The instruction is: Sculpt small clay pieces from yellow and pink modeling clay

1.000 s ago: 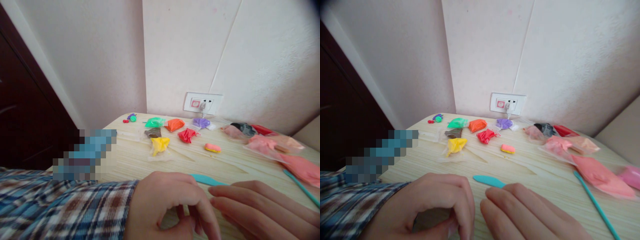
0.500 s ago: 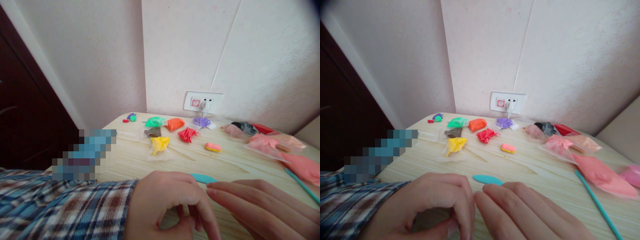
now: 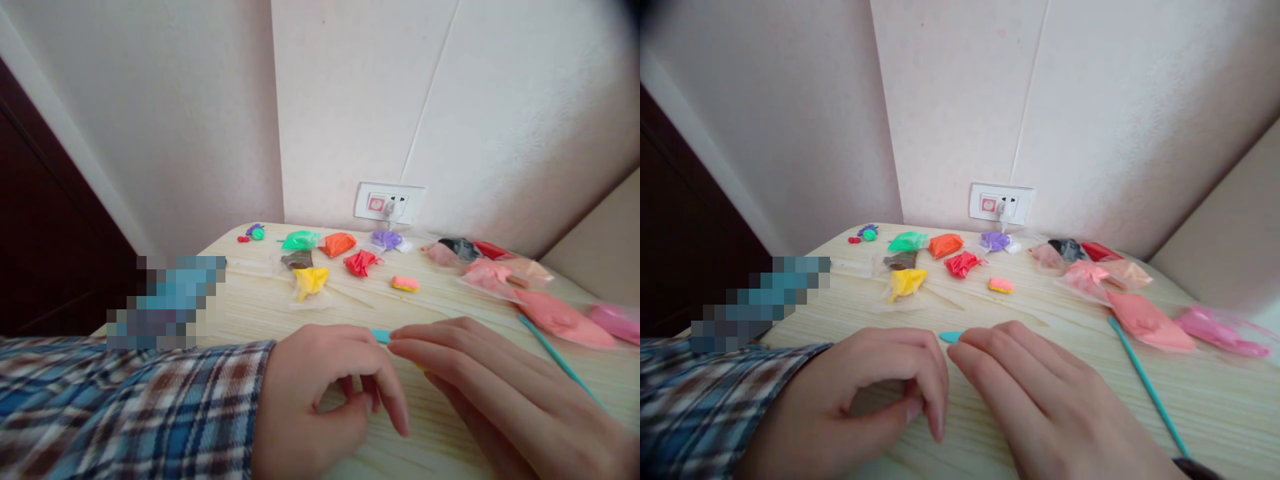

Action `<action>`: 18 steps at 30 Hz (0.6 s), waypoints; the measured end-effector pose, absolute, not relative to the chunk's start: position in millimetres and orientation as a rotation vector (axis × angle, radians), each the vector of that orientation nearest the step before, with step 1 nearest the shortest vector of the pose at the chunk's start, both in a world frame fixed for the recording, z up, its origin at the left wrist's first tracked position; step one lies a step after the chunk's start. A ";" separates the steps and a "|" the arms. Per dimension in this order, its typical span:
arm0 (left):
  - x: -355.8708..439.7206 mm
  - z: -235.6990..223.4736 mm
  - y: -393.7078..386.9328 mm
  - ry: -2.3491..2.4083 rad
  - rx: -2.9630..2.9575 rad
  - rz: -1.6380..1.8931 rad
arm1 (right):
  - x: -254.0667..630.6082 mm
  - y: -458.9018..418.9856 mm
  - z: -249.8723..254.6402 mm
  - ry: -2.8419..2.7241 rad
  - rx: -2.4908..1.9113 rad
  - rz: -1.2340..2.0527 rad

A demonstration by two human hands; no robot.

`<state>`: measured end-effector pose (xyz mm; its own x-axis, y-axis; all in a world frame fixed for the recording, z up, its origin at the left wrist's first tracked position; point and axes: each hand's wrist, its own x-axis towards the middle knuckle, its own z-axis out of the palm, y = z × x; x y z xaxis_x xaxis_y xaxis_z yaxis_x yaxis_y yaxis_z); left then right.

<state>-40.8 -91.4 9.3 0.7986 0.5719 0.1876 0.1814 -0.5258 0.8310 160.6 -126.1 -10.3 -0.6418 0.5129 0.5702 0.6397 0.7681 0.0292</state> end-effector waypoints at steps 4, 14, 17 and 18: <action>-41.7 5.6 -91.0 0.536 2.112 0.623 | 154.1 -128.5 -2.9 -2.407 -0.893 -0.330; -41.3 -4.1 -82.7 0.638 1.859 0.635 | 128.4 -123.5 1.5 -2.242 -0.995 0.026; -42.0 -3.7 -84.4 0.649 1.758 0.602 | 131.5 -119.1 -0.9 -2.183 -1.043 0.050; -41.9 -2.3 -85.3 0.652 1.711 0.592 | 132.3 -119.1 -0.5 -2.165 -1.052 0.021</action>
